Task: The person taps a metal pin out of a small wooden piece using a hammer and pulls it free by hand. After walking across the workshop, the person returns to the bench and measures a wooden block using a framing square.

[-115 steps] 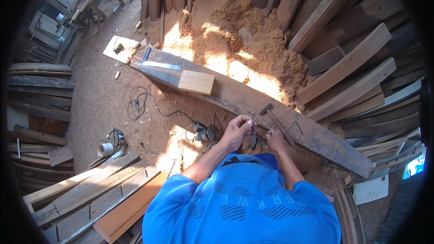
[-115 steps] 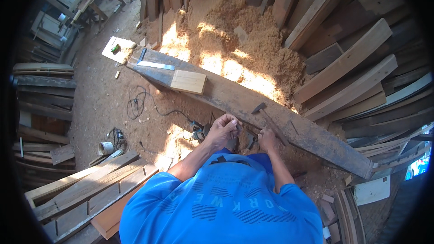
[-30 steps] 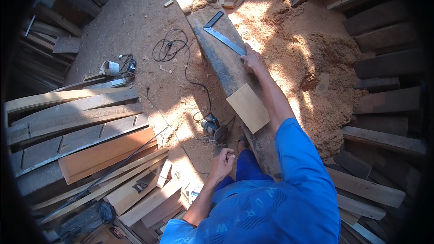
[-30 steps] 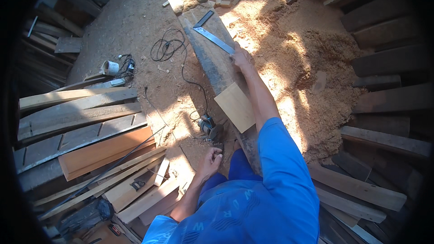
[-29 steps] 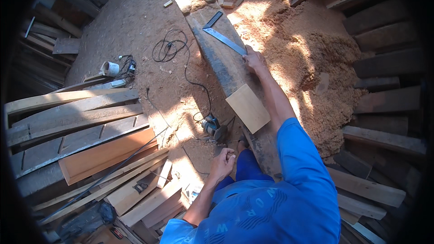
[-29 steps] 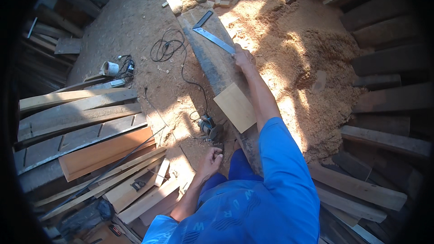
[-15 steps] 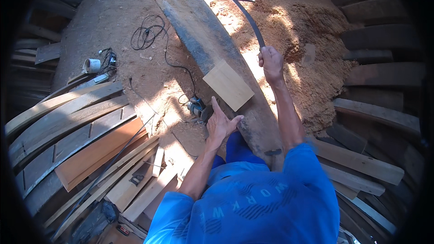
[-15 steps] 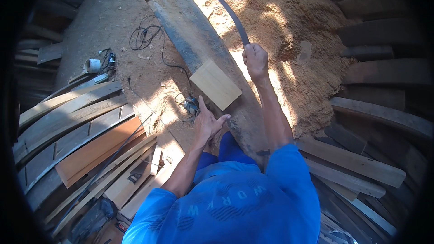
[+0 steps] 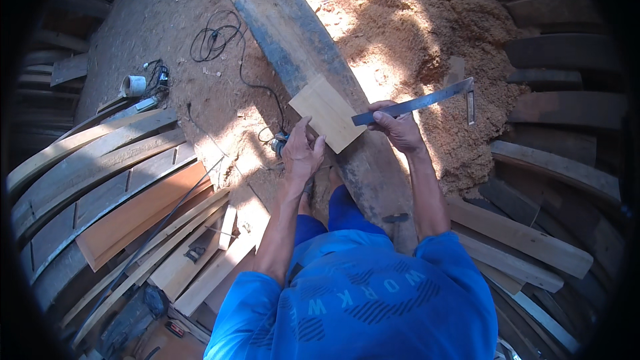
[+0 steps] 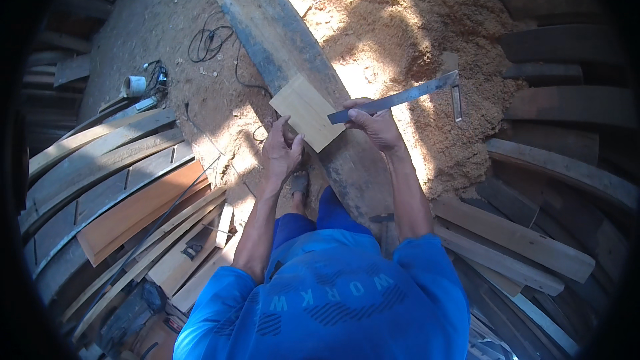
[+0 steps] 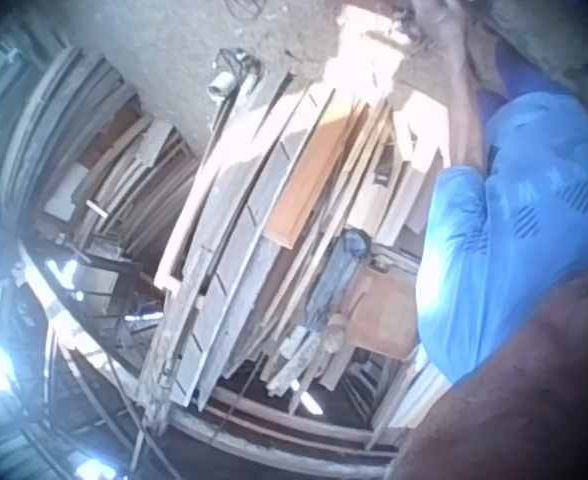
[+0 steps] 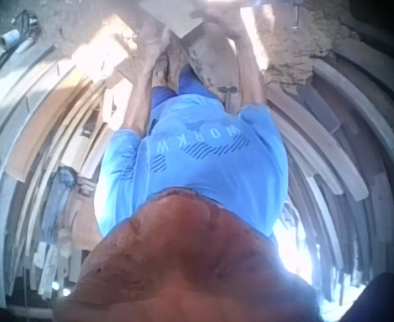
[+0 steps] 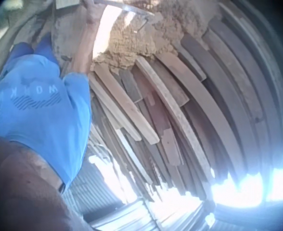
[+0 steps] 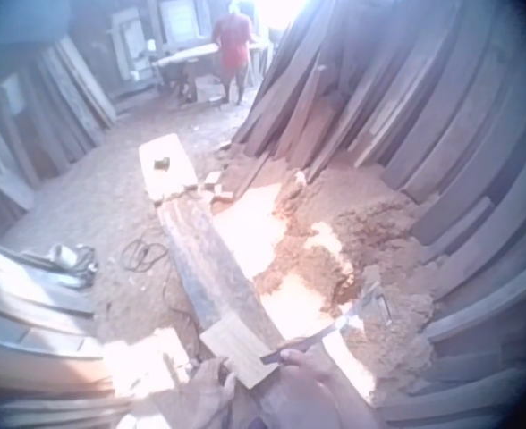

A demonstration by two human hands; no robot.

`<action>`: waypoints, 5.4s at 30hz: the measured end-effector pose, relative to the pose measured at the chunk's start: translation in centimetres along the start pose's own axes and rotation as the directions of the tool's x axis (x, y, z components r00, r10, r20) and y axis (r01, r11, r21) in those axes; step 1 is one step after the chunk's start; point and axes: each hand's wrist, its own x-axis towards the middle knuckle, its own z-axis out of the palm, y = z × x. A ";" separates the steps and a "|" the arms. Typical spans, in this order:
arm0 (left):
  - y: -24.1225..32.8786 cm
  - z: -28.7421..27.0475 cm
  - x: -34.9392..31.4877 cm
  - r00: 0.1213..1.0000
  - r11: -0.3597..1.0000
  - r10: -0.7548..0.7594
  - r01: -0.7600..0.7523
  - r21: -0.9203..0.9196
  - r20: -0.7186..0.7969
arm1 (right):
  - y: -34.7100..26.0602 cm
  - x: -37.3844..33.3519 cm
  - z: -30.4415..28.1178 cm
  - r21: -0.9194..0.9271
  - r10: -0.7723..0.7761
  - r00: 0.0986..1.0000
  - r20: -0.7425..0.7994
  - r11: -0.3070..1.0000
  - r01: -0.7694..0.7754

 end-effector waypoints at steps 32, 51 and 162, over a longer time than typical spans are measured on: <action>-0.5 3.1 0.1 0.987 0.975 0.156 -0.162 -0.154 -0.050 | 5.1 5.4 0.2 -0.596 0.002 0.995 -0.097 0.800 -0.060; -0.5 3.3 0.3 0.986 0.969 0.154 -0.163 -0.185 -0.064 | 3.3 5.4 0.9 -0.643 0.009 1.000 0.000 0.766 -0.007; -9.4 -16.3 -4.8 0.914 0.578 -0.140 0.387 -0.719 0.380 | 9.5 -4.1 27.4 -0.460 -0.080 0.996 0.034 0.884 0.086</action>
